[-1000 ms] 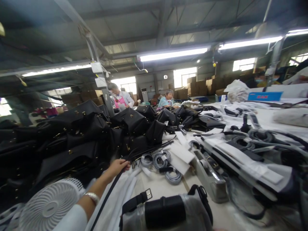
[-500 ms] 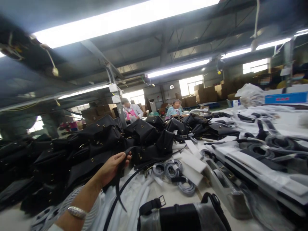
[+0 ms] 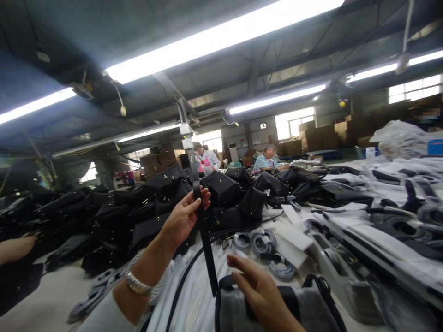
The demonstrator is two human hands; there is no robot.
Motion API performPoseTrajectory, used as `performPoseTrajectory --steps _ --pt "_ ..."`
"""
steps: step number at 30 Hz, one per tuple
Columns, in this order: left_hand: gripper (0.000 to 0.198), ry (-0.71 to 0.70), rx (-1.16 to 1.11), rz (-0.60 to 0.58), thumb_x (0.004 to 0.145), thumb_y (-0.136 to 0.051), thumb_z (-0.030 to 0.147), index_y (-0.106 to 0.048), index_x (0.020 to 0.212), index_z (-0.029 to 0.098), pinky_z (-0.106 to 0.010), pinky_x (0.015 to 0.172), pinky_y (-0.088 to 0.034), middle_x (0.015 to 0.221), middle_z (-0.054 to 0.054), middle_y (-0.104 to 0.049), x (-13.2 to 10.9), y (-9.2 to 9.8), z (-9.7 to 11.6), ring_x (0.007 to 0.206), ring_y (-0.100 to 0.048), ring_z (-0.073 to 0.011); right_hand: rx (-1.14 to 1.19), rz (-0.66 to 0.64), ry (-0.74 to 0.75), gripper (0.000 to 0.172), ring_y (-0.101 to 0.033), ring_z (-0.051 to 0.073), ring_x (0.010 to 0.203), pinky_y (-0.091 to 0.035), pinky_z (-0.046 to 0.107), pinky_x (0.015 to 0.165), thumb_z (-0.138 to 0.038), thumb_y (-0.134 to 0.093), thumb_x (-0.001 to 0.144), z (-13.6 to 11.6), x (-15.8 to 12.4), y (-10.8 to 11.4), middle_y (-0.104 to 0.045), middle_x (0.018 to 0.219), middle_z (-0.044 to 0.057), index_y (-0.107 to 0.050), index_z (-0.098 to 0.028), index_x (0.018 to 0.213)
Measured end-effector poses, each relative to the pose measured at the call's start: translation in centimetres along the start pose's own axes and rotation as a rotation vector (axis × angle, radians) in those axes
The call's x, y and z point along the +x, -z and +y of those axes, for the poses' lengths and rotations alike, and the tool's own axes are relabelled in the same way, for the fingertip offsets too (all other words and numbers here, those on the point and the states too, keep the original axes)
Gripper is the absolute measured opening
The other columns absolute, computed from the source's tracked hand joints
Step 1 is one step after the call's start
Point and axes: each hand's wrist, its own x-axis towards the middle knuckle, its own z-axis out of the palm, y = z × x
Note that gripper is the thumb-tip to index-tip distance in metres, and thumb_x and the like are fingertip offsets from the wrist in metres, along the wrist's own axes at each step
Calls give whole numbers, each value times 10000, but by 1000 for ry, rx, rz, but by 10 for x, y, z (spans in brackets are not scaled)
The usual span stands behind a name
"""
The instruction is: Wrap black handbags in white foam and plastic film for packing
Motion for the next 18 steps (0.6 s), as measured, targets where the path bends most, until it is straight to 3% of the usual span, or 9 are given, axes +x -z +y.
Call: performPoseTrajectory --steps 4,8,10,13,16,18 --pt "346 -39 -13 -4 842 -588 12 -652 1142 172 -356 1064 -475 1312 -73 -626 -4 -15 5 1250 -554 -218 227 -69 -11 671 -511 310 1296 -387 485 1092 -581 -667 814 1 22 -19 -577 1375 133 -531 -233 1371" --pt "349 -54 -10 15 831 -588 1 -656 1135 160 -344 1042 -495 1324 -87 -619 -8 -19 9 1241 -563 -225 355 -177 -17 537 -674 272 1036 -479 410 977 -547 -748 755 -4 23 -25 -736 1062 102 -687 -181 1143" --pt "364 -72 -10 28 823 -602 -2 -654 1141 167 -324 1027 -504 1304 -76 -635 -10 -21 14 1231 -571 -215 301 -158 -50 453 -697 231 880 -516 344 863 -552 -744 755 -8 15 -20 -748 886 82 -732 -146 957" --pt "338 -137 -24 89 847 -597 46 -652 1151 183 -317 1001 -523 1223 -50 -686 -21 -27 32 1198 -596 -197 258 -126 -126 456 -661 149 680 -503 244 666 -578 -688 798 -14 -2 -4 -693 730 42 -701 -127 864" --pt "246 -244 -6 228 923 -539 184 -671 1131 180 -309 949 -558 1137 -33 -726 -46 -31 62 1161 -619 -191 270 -147 -228 479 -557 75 482 -422 178 478 -605 -686 780 -17 -22 17 -615 653 -10 -639 -135 855" --pt "246 -304 63 329 937 -538 261 -673 1136 214 -264 926 -562 1147 12 -723 -72 -24 82 1187 -596 -176 215 -144 -279 474 -477 47 412 -362 156 406 -605 -691 770 -18 -36 33 -586 623 -29 -612 -143 837"
